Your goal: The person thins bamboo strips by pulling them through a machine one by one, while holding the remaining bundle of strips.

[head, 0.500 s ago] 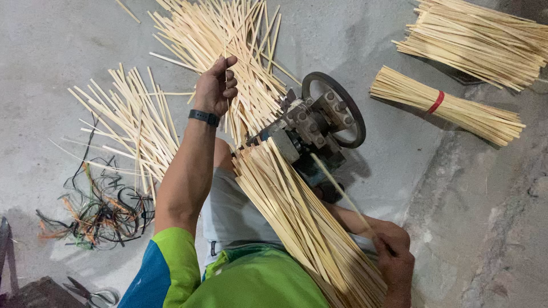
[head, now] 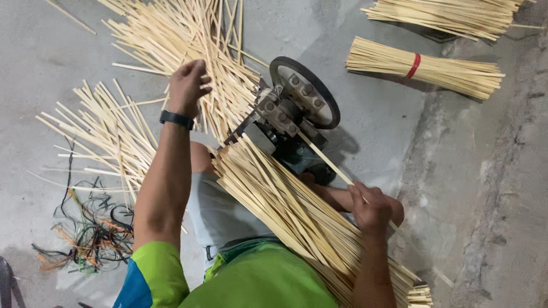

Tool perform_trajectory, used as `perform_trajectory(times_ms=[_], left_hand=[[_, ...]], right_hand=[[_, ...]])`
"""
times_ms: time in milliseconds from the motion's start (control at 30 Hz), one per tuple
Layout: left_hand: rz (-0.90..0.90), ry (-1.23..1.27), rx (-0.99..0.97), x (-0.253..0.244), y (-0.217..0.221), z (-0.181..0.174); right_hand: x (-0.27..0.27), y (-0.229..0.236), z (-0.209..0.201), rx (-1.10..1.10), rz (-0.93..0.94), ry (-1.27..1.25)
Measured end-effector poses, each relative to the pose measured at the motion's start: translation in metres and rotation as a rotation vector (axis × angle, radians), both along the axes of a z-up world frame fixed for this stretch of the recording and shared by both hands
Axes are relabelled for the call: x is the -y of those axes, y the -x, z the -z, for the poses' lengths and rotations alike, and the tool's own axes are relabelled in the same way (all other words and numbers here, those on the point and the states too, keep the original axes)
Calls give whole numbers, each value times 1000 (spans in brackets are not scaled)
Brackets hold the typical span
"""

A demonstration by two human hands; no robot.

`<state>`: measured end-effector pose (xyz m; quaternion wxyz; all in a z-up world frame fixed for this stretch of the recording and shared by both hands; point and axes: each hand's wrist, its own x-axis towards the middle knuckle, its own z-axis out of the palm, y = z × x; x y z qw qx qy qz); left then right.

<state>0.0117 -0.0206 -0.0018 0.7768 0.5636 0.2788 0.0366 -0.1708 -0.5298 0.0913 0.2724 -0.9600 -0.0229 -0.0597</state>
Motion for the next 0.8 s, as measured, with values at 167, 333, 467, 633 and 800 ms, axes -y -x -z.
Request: perform_trajectory(times_ms=[167, 333, 467, 633, 800], left_hand=[[123, -99, -53, 53, -2, -25], [219, -42, -42, 88, -11, -29], [196, 36, 102, 99, -18, -28], [169, 22, 65, 99, -21, -36], [0, 39, 151, 79, -28, -45]], right_hand=[[-25, -23, -7, -114, 60, 43], [-22, -27, 3, -156, 33, 93], [-11, -13, 12, -294, 16, 21], [4, 16, 31, -797, -96, -254], [2, 32, 27, -351, -149, -242]])
